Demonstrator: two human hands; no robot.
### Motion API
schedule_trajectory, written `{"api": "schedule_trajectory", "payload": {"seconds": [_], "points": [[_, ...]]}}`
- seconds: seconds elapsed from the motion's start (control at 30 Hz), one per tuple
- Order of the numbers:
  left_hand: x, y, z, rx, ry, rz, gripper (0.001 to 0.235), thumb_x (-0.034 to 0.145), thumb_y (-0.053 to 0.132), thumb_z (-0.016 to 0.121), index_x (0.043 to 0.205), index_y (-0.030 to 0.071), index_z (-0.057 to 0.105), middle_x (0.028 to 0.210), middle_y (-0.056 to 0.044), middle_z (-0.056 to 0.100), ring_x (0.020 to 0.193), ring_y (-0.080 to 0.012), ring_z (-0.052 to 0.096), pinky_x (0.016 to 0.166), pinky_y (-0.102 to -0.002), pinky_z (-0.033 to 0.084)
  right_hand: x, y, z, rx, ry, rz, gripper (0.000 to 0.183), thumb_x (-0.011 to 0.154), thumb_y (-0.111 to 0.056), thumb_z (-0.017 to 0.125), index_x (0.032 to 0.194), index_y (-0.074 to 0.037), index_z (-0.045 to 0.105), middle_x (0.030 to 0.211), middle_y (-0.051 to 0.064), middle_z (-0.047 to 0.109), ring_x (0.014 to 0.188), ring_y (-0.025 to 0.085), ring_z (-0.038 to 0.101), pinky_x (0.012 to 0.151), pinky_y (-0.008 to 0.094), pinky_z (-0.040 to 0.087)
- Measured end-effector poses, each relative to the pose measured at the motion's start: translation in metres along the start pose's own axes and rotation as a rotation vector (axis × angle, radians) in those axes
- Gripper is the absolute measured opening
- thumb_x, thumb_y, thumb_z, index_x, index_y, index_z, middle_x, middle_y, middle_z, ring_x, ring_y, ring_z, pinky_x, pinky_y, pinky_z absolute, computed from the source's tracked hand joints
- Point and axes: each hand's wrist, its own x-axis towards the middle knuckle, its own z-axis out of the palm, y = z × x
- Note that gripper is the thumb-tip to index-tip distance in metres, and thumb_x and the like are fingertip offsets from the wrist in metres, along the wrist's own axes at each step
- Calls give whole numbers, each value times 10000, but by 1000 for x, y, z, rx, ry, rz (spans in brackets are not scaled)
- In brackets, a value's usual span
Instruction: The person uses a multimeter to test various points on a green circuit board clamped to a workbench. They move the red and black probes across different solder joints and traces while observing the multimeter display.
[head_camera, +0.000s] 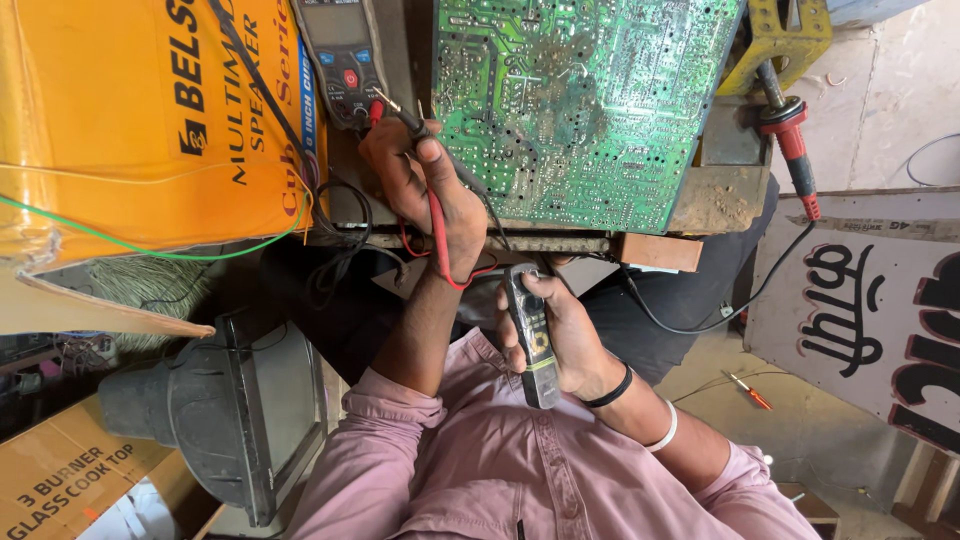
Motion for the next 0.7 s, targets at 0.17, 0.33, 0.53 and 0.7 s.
{"api": "schedule_trajectory", "payload": {"seconds": [0.17, 0.33, 0.53, 0.7], "points": [[0, 0, 1, -6, 3, -5, 499, 1131, 488, 461, 990, 17, 550, 1070, -74, 503, 1032, -198, 491, 946, -370, 434, -2, -2, 0, 37, 1, -39, 402, 1050, -394, 489, 1025, -7, 592, 663, 145, 638, 459, 248, 627, 434, 322, 510], [1, 0, 3, -19, 12, 4, 501, 1124, 483, 474, 983, 10, 560, 1046, -75, 511, 1023, -199, 494, 930, -372, 433, -1, -6, 0, 122, -50, -33, 418, 1012, -419, 480, 1000, -15, 587, 658, 139, 652, 445, 244, 630, 438, 314, 515], [3, 2, 2, 15, 0, -4, 519, 1121, 501, 466, 979, 9, 550, 1029, -78, 529, 1081, -227, 480, 931, -374, 436, 2, -2, -5, 59, -13, -58, 425, 1048, -433, 517, 1022, -19, 608, 699, 144, 664, 474, 245, 628, 470, 326, 520], [4, 4, 2, 15, 1, 11, 491, 1129, 469, 471, 980, 8, 549, 1027, -80, 537, 1037, -216, 487, 938, -384, 422, 2, -5, -6, 49, 13, -42, 543, 969, -530, 488, 1002, -9, 637, 693, 158, 675, 474, 258, 636, 468, 339, 522]]}}
